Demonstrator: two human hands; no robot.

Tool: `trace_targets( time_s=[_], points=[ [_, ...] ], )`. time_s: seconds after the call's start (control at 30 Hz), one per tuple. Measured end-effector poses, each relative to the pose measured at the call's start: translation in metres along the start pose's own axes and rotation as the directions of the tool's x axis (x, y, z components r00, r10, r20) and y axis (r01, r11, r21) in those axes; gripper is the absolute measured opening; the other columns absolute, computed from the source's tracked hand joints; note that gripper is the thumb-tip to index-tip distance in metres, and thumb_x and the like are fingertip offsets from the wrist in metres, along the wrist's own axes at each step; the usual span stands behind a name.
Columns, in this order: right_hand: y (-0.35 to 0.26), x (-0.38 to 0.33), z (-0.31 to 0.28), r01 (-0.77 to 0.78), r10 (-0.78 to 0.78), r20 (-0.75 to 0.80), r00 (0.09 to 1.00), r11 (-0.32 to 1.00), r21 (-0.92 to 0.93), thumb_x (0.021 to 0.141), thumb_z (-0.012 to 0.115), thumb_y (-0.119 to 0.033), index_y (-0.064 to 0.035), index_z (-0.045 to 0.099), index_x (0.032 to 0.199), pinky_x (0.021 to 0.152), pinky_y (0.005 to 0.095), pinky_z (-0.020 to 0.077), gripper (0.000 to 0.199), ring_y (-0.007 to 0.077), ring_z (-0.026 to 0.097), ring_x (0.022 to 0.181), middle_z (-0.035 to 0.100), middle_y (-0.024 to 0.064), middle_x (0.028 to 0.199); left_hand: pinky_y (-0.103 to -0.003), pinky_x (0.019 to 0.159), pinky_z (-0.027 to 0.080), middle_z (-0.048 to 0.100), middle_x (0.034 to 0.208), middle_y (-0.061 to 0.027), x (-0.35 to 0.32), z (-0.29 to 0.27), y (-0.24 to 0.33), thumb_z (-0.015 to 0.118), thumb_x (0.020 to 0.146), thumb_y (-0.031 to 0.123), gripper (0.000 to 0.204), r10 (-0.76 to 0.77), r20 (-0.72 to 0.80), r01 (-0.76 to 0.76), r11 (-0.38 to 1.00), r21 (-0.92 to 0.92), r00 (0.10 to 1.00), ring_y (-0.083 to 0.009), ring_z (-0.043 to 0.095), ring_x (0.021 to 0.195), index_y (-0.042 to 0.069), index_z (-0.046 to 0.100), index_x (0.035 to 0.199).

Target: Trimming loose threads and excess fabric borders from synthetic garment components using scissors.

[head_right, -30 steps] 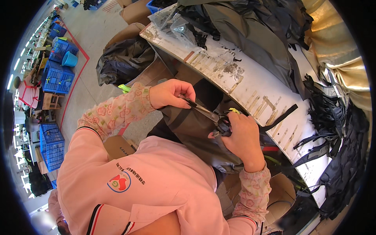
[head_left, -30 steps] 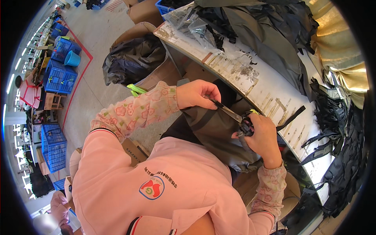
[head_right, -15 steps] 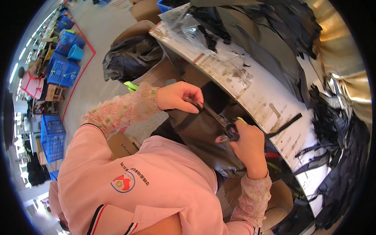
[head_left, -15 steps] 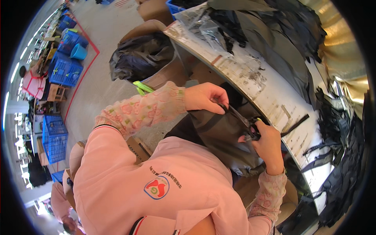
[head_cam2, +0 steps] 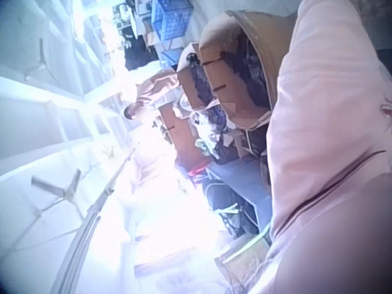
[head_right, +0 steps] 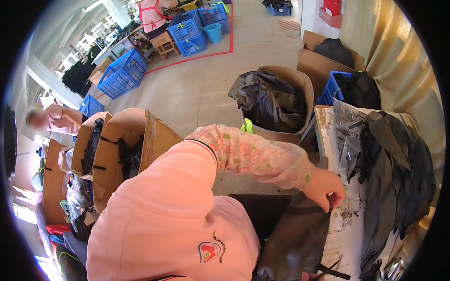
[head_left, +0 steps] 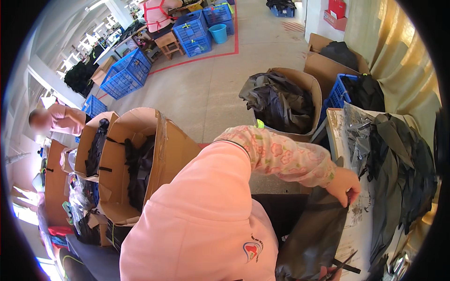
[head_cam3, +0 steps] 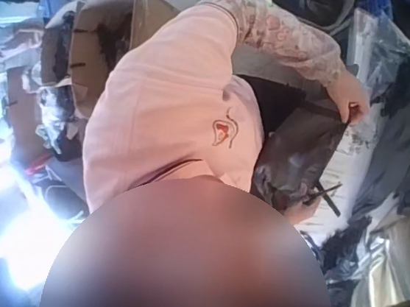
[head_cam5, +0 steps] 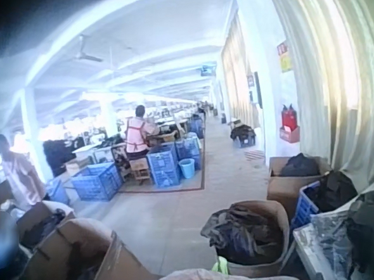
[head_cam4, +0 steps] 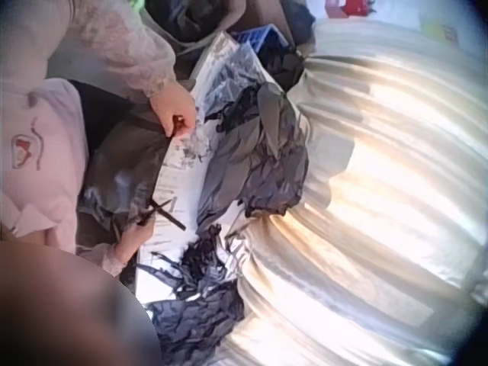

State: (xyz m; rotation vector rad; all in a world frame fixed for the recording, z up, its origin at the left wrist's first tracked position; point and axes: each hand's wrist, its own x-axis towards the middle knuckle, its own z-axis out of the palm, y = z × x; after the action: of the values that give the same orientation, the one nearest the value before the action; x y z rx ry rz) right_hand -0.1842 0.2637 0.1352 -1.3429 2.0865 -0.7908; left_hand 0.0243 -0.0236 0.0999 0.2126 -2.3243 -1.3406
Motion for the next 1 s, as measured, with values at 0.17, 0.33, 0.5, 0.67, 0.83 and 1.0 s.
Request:
trace_targets(
  time_s=[0.17, 0.33, 0.5, 0.67, 0.83, 1.0],
  points=[
    [0.011, -0.025, -0.01, 0.002, -0.011, -0.068, 0.998, 0.991, -0.132, 0.09, 0.057, -0.033, 0.0004, 0.059, 0.087, 0.072, 0.0423, 0.0458, 0.033, 0.0376, 0.055, 0.075, 0.061, 0.0188, 0.08, -0.032, 0.065, 0.05, 0.067, 0.076, -0.004, 0.039, -0.023, -0.014, 0.079, 0.067, 0.022, 0.02, 0.063, -0.073, -0.05, 0.985, 0.166, 0.995, -0.0188, 0.065, 0.075, 0.012, 0.071, 0.083],
    [0.04, -0.044, -0.005, -0.036, 0.031, -0.072, 0.997, 0.997, -0.075, 0.092, 0.055, -0.03, 0.0001, 0.061, 0.089, 0.069, 0.0411, 0.0471, 0.031, 0.0334, 0.057, 0.072, 0.063, 0.0167, 0.08, -0.038, 0.063, 0.049, 0.064, 0.073, -0.0025, 0.081, -0.037, -0.03, 0.077, 0.066, 0.025, 0.015, 0.093, -0.134, -0.029, 0.908, 0.418, 0.987, -0.0226, 0.064, 0.074, 0.017, 0.071, 0.079],
    [0.048, -0.051, 0.022, -0.038, 0.038, -0.02, 0.999, 0.999, 0.019, 0.091, 0.056, -0.018, 0.0011, 0.062, 0.094, 0.07, 0.0366, 0.0492, 0.021, 0.0257, 0.06, 0.075, 0.065, 0.0142, 0.081, -0.042, 0.073, 0.046, 0.061, 0.088, -0.0044, 0.089, -0.047, -0.053, 0.076, 0.066, 0.026, 0.02, 0.01, -0.178, 0.106, 0.768, 0.631, 0.984, -0.0277, 0.06, 0.091, 0.022, 0.07, 0.084],
    [0.106, -0.085, 0.054, -0.081, 0.094, -0.127, 0.988, 0.991, 0.104, 0.089, 0.058, -0.01, 0.0055, 0.059, 0.099, 0.072, 0.0334, 0.0495, 0.018, 0.0226, 0.059, 0.077, 0.065, 0.0152, 0.086, -0.044, 0.084, 0.041, 0.058, 0.1, -0.0052, 0.076, 0.02, -0.039, 0.077, 0.063, 0.027, 0.029, 0.438, -0.224, -0.169, 0.693, 0.701, 0.871, -0.0291, 0.054, 0.098, 0.018, 0.066, 0.089],
    [0.165, -0.088, 0.076, -0.146, 0.146, 0.027, 0.989, 0.928, 0.342, 0.087, 0.052, 0.007, 0.0015, 0.049, 0.125, 0.087, 0.0324, 0.0526, 0.038, 0.0178, 0.055, 0.1, 0.054, 0.0092, 0.11, -0.041, 0.071, 0.046, 0.06, 0.089, -0.0097, -0.02, 0.027, -0.006, 0.07, 0.081, 0.024, 0.02, 0.507, -0.025, -0.444, 0.777, 0.446, 0.862, -0.0311, 0.057, 0.084, 0.011, 0.064, 0.094],
    [0.138, -0.08, 0.064, -0.229, 0.25, -0.06, 0.966, 0.943, 0.241, 0.079, 0.068, 0.002, -0.0001, 0.056, 0.094, 0.073, 0.0253, 0.0474, 0.02, 0.0114, 0.056, 0.074, 0.062, 0.0046, 0.079, -0.039, 0.07, 0.042, 0.055, 0.086, -0.0096, -0.088, 0.03, 0.008, 0.074, 0.076, 0.023, 0.026, 0.167, 0.256, -0.267, 0.863, 0.429, 0.952, -0.0297, 0.053, 0.08, 0.008, 0.061, 0.093]
  ],
)
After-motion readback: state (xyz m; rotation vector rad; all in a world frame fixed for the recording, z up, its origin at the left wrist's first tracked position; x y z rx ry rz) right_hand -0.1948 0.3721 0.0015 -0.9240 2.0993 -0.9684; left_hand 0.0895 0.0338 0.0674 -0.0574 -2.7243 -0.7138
